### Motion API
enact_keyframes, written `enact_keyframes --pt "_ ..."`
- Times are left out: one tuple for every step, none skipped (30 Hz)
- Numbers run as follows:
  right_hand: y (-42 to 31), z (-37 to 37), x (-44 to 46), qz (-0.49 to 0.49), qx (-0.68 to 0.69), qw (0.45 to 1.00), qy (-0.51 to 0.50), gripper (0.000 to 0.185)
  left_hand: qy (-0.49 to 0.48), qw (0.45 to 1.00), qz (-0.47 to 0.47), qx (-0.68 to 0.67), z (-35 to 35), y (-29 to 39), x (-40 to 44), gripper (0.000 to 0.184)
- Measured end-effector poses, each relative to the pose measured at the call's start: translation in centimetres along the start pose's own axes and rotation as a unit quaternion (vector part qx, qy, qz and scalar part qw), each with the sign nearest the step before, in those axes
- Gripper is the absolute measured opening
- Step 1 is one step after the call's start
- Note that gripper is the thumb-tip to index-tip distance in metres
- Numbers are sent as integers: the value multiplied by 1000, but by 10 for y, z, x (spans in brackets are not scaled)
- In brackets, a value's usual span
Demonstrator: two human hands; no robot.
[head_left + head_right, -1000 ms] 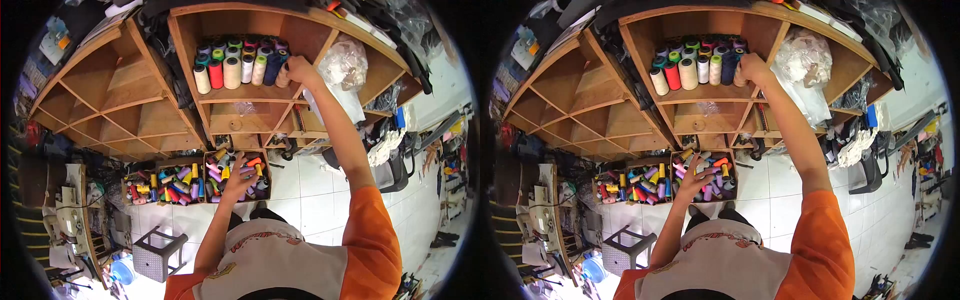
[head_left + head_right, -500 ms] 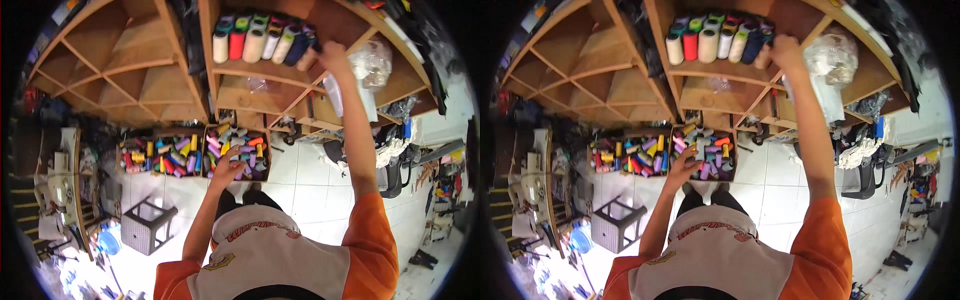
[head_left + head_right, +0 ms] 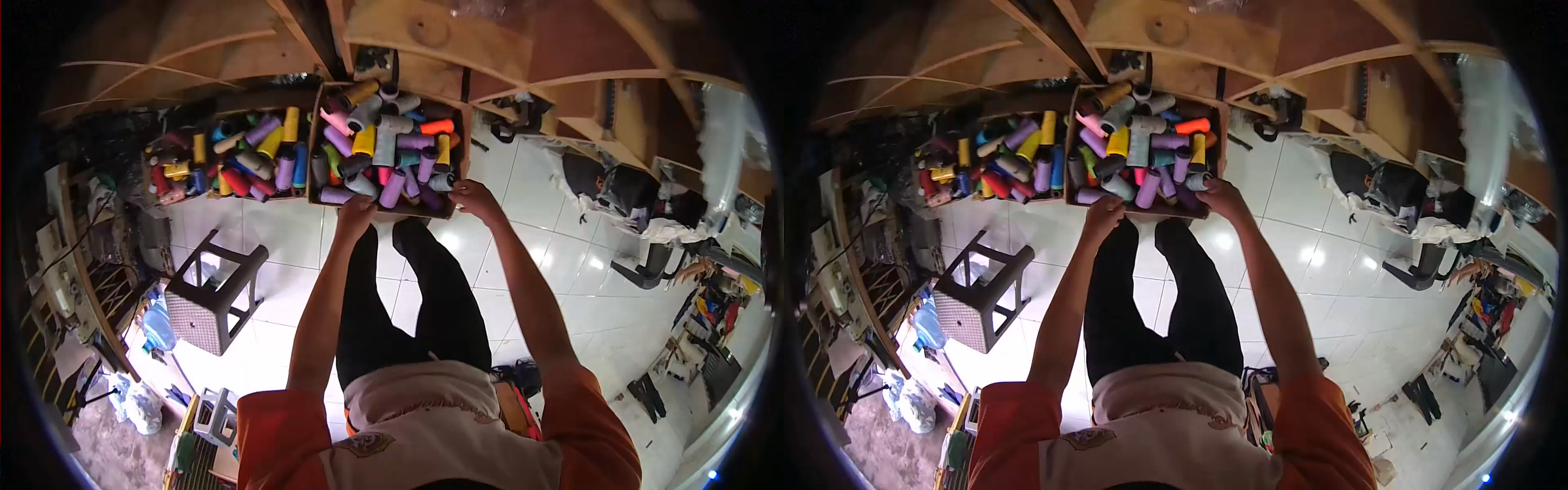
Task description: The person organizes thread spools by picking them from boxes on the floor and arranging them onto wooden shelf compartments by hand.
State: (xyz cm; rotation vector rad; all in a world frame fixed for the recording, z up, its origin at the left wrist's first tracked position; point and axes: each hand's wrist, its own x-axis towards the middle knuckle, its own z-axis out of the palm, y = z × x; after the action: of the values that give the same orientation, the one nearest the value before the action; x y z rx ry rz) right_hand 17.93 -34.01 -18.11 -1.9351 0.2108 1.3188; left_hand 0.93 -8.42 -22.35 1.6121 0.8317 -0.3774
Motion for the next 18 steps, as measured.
enact_keyframes --pt "18 12 16 10 13 999 32 52 0 997 11 79 18 -13 16 36" --pt "30 21 36 14 23 997 66 52 3 987 28 156 38 -21 41 38" --pt "38 28 55 17 30 995 98 53 8 972 45 230 56 -30 59 40" --pt "40 35 68 0 45 993 105 53 19 971 24 237 74 -50 73 43" --pt "41 39 80 -49 -11 990 135 53 30 969 7 246 90 -68 88 46" --pt "42 42 89 -97 -68 979 163 53 43 967 -11 253 105 -81 100 49" --pt "42 46 102 -151 -125 962 190 53 62 962 -31 264 111 -74 103 51" --pt "41 52 112 -164 -55 962 210 56 84 956 -49 275 115 -69 101 53" --pt "39 55 117 -156 -103 955 228 57 103 950 -70 286 117 -63 92 56" --pt "33 56 120 -149 -150 946 247 57 89 951 -79 285 118 -66 92 54" --pt "24 57 125 -142 -194 933 267 57 97 955 -43 276 117 -68 93 54" --pt "30 61 137 -177 -226 909 302 56 104 958 -11 267 119 -78 93 54" --pt "26 62 143 -162 -239 908 305 57 110 959 22 258 119 -79 91 54" --pt "22 64 147 -143 -250 907 308 59 112 965 49 233 117 -81 85 54" --pt "21 66 150 -122 -262 906 309 60 112 969 75 207 111 -68 71 54" --pt "29 69 159 -176 -311 871 336 55 113 972 101 179 105 -51 58 54" --pt "28 68 161 -178 -299 878 329 53 121 975 101 156 99 -36 48 54" --pt "27 67 161 -179 -286 884 322 50 126 978 102 133 90 -20 37 54"
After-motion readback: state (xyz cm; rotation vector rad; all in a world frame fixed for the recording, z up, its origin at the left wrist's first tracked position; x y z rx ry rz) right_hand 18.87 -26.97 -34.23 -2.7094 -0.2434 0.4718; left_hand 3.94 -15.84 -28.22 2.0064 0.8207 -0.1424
